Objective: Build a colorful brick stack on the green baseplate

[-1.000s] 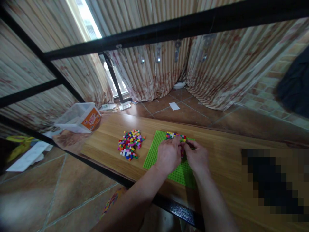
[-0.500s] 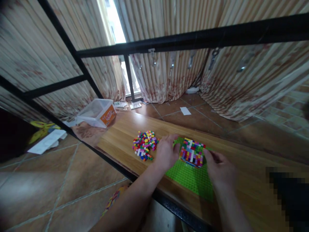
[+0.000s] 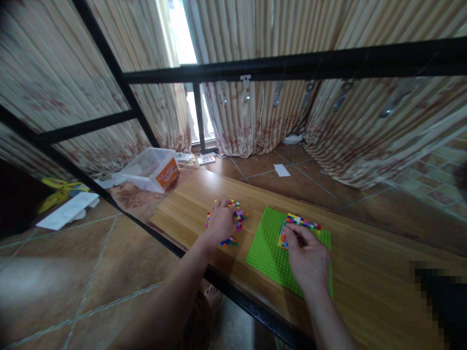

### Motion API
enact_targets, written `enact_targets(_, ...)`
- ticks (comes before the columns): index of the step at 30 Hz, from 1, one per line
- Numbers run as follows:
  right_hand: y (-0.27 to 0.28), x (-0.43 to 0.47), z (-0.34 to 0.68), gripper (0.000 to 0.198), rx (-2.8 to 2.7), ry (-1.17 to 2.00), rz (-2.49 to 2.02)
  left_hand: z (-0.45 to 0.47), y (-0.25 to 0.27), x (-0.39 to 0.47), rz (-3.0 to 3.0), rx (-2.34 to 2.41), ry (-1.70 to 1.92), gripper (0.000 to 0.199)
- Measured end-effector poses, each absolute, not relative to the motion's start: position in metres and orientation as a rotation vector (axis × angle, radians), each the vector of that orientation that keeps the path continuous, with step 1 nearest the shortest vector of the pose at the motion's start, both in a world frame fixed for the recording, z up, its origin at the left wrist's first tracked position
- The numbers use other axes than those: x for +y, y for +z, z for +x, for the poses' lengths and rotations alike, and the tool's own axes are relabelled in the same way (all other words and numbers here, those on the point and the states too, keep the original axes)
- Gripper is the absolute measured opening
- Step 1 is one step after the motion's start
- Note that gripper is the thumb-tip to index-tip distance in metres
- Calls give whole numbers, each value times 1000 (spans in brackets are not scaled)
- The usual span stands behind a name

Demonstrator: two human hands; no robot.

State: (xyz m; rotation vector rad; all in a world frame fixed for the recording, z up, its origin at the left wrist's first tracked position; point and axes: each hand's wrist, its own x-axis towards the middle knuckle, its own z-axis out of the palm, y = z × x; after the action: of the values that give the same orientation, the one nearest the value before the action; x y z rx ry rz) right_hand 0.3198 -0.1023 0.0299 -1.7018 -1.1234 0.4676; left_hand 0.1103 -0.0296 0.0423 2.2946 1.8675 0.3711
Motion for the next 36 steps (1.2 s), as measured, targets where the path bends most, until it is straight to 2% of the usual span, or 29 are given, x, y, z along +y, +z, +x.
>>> enact_targets(12, 24, -100, 324, 32, -1102, 538, -1638, 116, 38, -30, 2295, 1862, 348, 23)
enact_targets(21, 32, -102, 325, 31, -1081, 576, -1634, 127, 36, -33, 2338, 1795, 312, 30)
enact_targets(36, 33, -103, 325, 29, -1071, 573, -1522, 127, 43, -28, 2318, 1761, 399, 22)
